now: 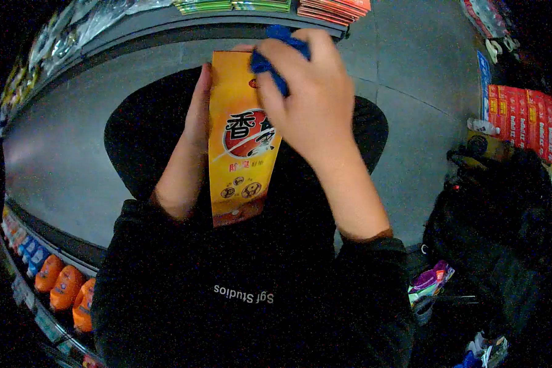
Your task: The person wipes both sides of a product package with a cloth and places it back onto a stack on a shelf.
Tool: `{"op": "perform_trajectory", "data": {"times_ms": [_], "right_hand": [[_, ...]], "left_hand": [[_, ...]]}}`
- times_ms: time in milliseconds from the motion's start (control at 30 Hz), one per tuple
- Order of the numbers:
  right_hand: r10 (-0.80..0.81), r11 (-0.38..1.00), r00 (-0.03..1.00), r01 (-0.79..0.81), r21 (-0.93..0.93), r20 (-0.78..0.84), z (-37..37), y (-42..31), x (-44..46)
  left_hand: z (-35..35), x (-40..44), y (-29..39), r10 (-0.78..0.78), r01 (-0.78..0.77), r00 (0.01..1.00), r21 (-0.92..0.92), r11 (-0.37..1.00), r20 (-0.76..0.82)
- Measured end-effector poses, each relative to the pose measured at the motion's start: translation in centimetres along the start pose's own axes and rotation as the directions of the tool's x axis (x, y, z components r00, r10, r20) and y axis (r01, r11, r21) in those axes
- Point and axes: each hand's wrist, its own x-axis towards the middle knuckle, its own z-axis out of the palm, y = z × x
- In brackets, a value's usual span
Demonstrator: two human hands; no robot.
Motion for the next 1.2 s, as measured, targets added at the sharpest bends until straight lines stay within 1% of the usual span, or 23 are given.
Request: {"op": "perform_trajectory", "data": {"times_ms": [33,100,133,233,267,333,367,467,533,567,667,700,767,800,833,900,933,967,1033,1067,1100,1167,1200], "right_hand": [[-0.006,1.0,1.0,0.006,0.016,-0.02,0.2,-0.7,0.0],[-0.037,0.998,0.999,0.039,0.056,-0.031,0.8,-1.0,-0.1],[-0.036,0.998,0.999,0.038,0.056,-0.031,0.9,-0.9,-0.1],[-0.059,0.997,0.998,0.06,0.055,-0.021,0.8,-0.2,-0.4],[-0.027,0.999,1.0,0.026,0.032,0.002,0.5,0.1,-0.5],[0.043,0.999,0.998,-0.043,0.0,0.046,-0.2,0.4,-0.5],[0.041,0.999,0.998,-0.041,-0.002,0.049,-0.2,0.4,-0.4],[-0.008,1.0,1.0,0.009,0.026,-0.024,0.6,-0.3,0.0],[-0.075,0.995,0.996,0.078,0.067,-0.038,1.1,-1.6,0.6],[-0.095,0.991,0.995,0.098,0.093,-0.033,1.4,-2.0,0.8],[-0.082,0.995,0.997,0.082,0.056,0.009,1.3,-0.8,0.9],[-0.087,0.995,0.996,0.087,0.056,0.01,0.9,-0.4,0.9],[0.007,1.0,0.999,-0.007,-0.004,0.054,0.0,0.3,0.6],[0.007,1.0,0.999,-0.006,-0.014,0.044,-0.1,0.2,0.6],[0.009,1.0,0.999,-0.009,-0.016,0.049,-0.1,0.0,0.6],[-0.081,0.996,0.996,0.08,0.031,0.025,0.1,-1.2,0.8],[-0.088,0.993,0.995,0.084,0.08,0.044,0.6,-1.6,0.9],[-0.086,0.993,0.996,0.082,0.081,0.041,0.6,-1.4,0.9],[-0.061,0.996,0.995,0.055,0.068,0.081,0.4,-1.0,0.9],[-0.037,0.999,0.993,0.034,0.027,0.109,0.0,-0.5,0.8],[-0.043,0.999,0.993,0.04,0.032,0.111,-0.3,-0.1,0.6],[0.013,0.998,0.998,-0.009,-0.069,0.065,-1.1,1.0,0.3],[0.007,0.997,1.0,-0.005,-0.081,0.029,-1.4,1.6,0.3]], "left_hand": [[0.3,-0.2,0.1,0.0,0.0,1.0,0.001,1.0,0.004],[1.0,-0.5,0.4,-0.079,0.081,0.992,0.011,0.997,-0.1],[0.5,-0.6,0.0,-0.052,0.054,0.998,0.057,0.997,-0.032],[1.1,-0.6,0.3,-0.008,0.008,1.0,0.029,1.0,0.005],[1.0,-0.4,0.2,-0.005,0.005,1.0,0.027,1.0,0.004],[0.8,0.0,0.0,0.047,-0.041,0.991,-0.05,0.998,0.128],[0.9,0.1,-0.2,0.049,-0.042,0.991,-0.054,0.998,0.128],[1.3,0.2,-0.6,0.063,-0.054,0.995,-0.115,0.992,0.076],[1.7,-0.5,-0.2,-0.109,0.111,0.99,0.014,0.994,-0.091],[1.5,-0.6,-0.2,-0.112,0.114,0.989,0.018,0.993,-0.093],[1.3,-0.8,0.0,-0.161,0.139,0.975,-0.145,0.98,-0.153],[0.8,-0.7,-0.1,-0.156,0.134,0.976,-0.146,0.98,-0.154],[-0.8,-0.5,-0.7,-0.083,0.112,0.991,-0.298,0.948,0.108],[-0.5,-0.5,-0.4,-0.117,0.128,0.991,-0.181,0.975,0.069],[0.0,-0.4,-0.3,-0.12,0.131,0.99,-0.185,0.974,0.068],[1.6,-0.4,-0.1,-0.194,0.186,0.979,-0.112,0.976,-0.067],[1.8,-0.5,-0.4,-0.11,0.106,0.99,-0.048,0.993,-0.085],[1.6,-0.5,-0.4,-0.111,0.108,0.99,-0.044,0.993,-0.085],[0.7,-0.6,-0.4,-0.118,0.106,0.989,-0.13,0.986,-0.085],[0.0,-0.6,-0.6,-0.066,0.062,0.997,-0.108,0.992,-0.033],[-0.2,-0.5,-0.5,-0.061,0.056,0.997,-0.109,0.992,-0.038],[-0.1,-0.4,-0.3,-0.036,0.058,0.994,-0.225,0.973,0.099],[0.3,-0.1,-0.3,0.001,0.033,0.99,-0.238,0.971,0.139]]}}
